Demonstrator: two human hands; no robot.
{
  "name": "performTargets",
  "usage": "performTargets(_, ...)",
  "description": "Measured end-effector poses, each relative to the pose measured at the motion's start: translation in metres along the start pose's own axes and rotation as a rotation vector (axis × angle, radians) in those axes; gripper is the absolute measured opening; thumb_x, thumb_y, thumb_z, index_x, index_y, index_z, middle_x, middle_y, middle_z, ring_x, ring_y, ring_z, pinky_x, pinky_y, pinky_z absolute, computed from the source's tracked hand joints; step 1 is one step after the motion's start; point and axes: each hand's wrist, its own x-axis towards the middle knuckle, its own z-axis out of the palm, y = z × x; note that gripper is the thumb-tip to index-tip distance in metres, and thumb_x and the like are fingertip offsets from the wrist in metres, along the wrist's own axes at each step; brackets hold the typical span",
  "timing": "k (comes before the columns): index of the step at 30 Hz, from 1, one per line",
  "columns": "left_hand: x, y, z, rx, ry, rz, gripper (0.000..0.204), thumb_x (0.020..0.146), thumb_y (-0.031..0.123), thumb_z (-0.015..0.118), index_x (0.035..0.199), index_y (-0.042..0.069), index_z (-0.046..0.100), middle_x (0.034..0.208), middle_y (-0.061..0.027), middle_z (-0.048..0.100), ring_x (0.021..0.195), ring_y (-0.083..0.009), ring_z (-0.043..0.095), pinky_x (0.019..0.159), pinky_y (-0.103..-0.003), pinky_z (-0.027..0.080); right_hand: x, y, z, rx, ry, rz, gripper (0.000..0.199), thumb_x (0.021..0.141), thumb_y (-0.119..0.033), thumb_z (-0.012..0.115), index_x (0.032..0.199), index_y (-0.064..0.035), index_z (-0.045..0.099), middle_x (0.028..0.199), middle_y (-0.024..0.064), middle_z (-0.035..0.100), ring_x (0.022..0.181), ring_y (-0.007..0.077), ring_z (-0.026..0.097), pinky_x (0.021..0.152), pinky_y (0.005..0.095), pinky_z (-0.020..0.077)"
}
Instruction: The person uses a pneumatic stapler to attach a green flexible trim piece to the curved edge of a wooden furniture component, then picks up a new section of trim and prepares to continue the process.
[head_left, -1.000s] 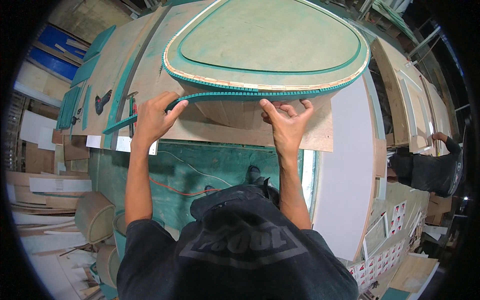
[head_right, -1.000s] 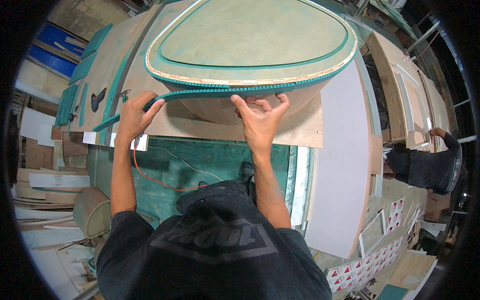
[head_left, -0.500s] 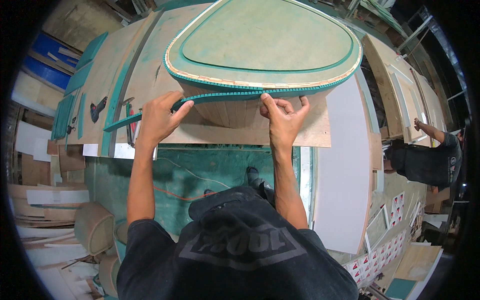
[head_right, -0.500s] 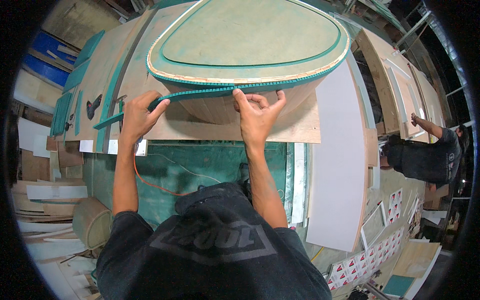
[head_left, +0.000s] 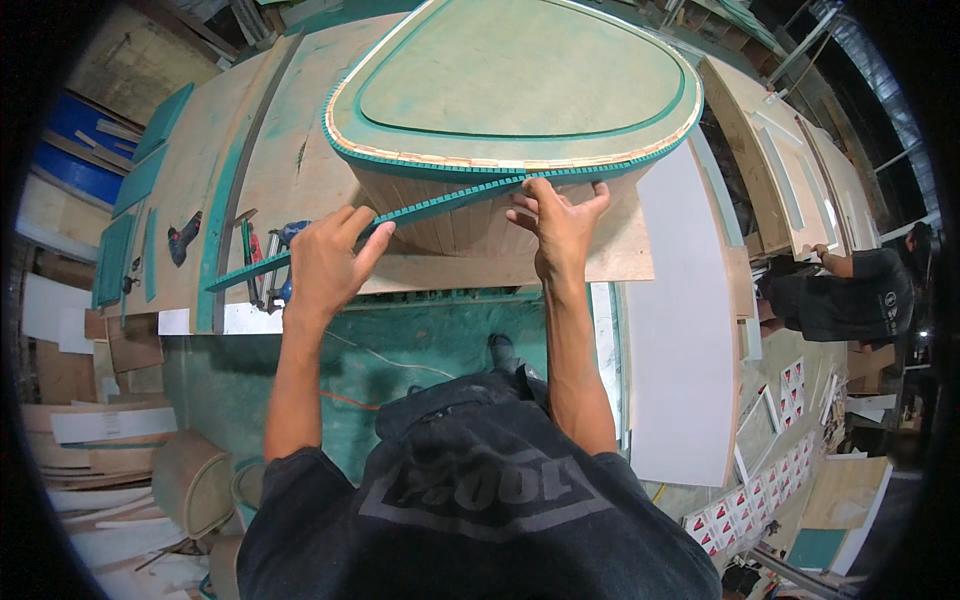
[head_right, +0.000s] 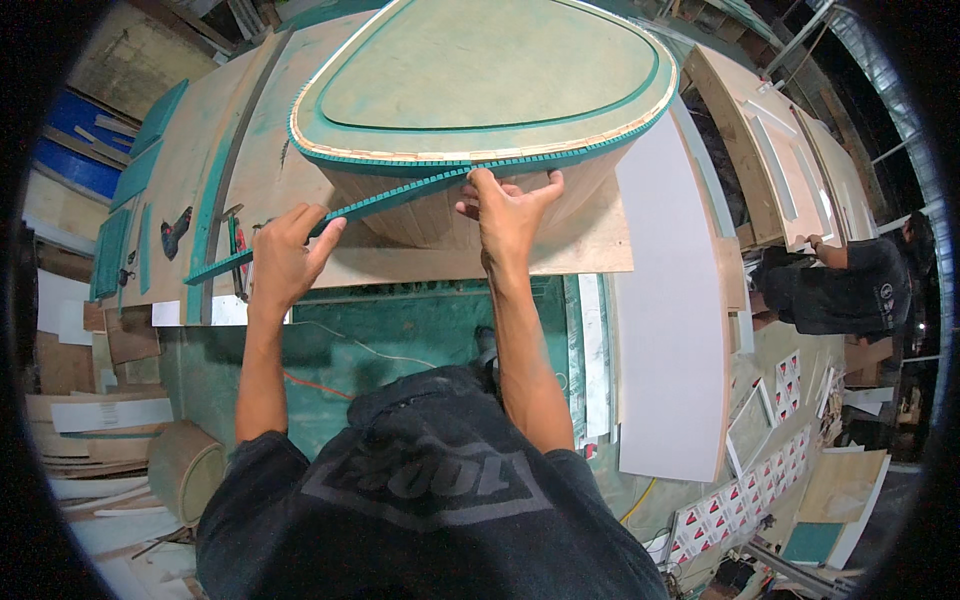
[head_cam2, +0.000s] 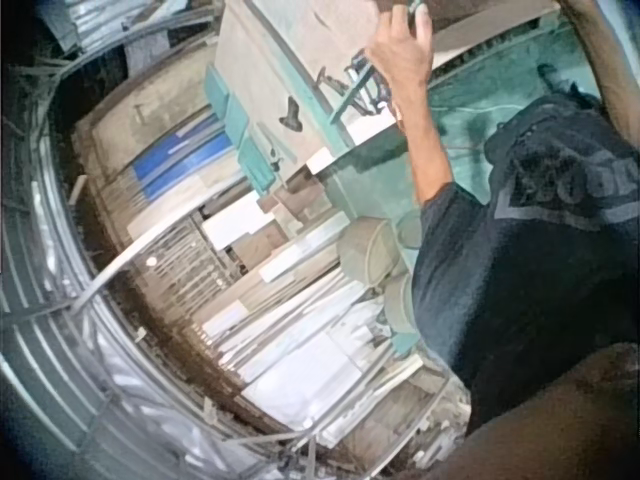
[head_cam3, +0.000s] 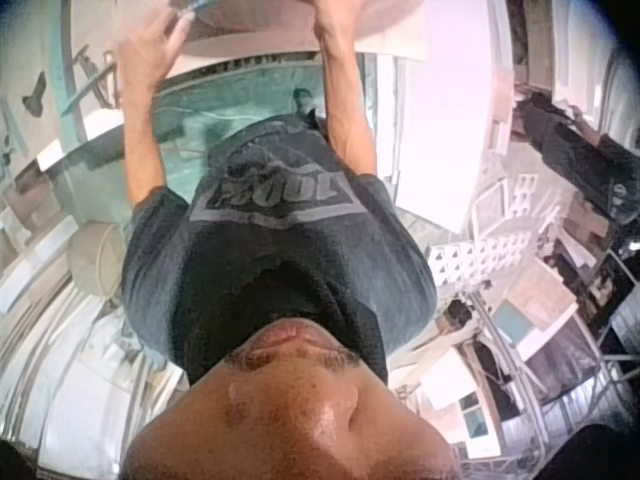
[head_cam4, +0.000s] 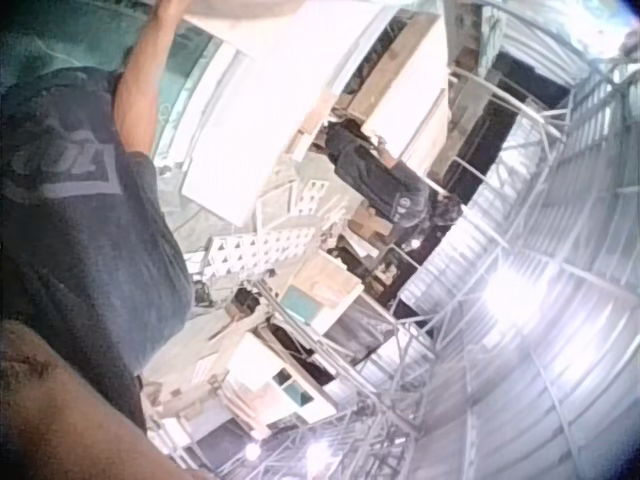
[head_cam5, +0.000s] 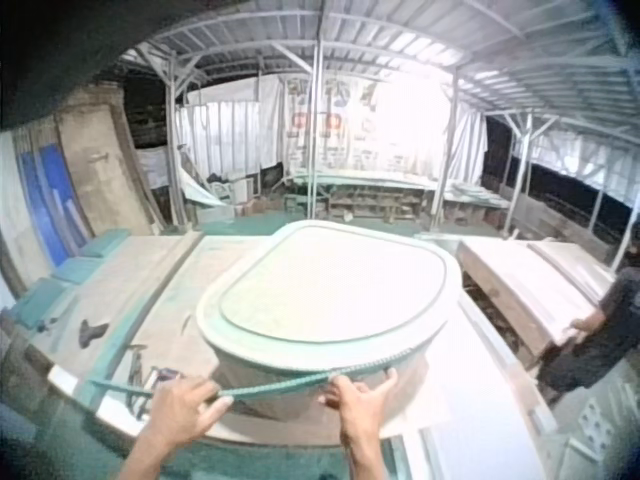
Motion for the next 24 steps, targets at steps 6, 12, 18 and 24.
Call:
performTargets(6,-0.016,0.003,0.015,0.028,0.191,0.102,0.021,0.085,0.029,0.077,0.087,0.009,0.070,0.070,-0.0038,0.058,0.064,-0.0235,0.060,0.057,-0.036,0.042,0.001,0.002,0.004,0.017,0.050,0.002,0.108,0.083,-0.011,0.073,0.149,0.0030,-0.012,0.094,0.0139,0.060,0.086,0.0225,0.063,0.061,0.0387,0.0607)
performTargets(12,-0.047,0.010,0.019,0.023,0.220,0.139,0.019,0.082,0.028,0.078,0.088,0.011,0.071,0.072,-0.0020,0.059,0.064,-0.0222,0.058,0.060,-0.035,0.042,-0.002,0.018,0.004,0.148,-0.024,-0.023,0.091,0.088,-0.017,0.073,0.148,-0.0058,0.004,0.084,0.0105,0.056,0.074,0.0223,0.064,0.059,0.0434,0.0605)
performTargets(18,-0.094,0.004,0.019,-0.030,0.247,0.055,0.021,0.078,0.026,0.080,0.090,0.011,0.072,0.075,-0.0006,0.062,0.069,-0.0200,0.060,0.063,-0.035,0.043,-0.044,-0.001,0.000,0.061,-0.083,-0.050,0.087,0.089,-0.008,0.065,0.151,-0.0064,0.003,0.088,0.0146,0.059,0.084,0.0324,0.071,0.071,0.0497,0.0623)
performTargets(24,-0.157,-0.041,-0.007,-0.057,0.274,-0.130,0.025,0.074,0.020,0.083,0.093,0.006,0.075,0.084,-0.0052,0.068,0.077,-0.0224,0.063,0.068,-0.036,0.045,-0.091,0.031,0.056,-0.073,-0.261,-0.070,0.088,0.090,-0.004,0.064,0.153,-0.0030,0.003,0.094,0.0180,0.062,0.087,0.0352,0.071,0.073,0.0440,0.0626)
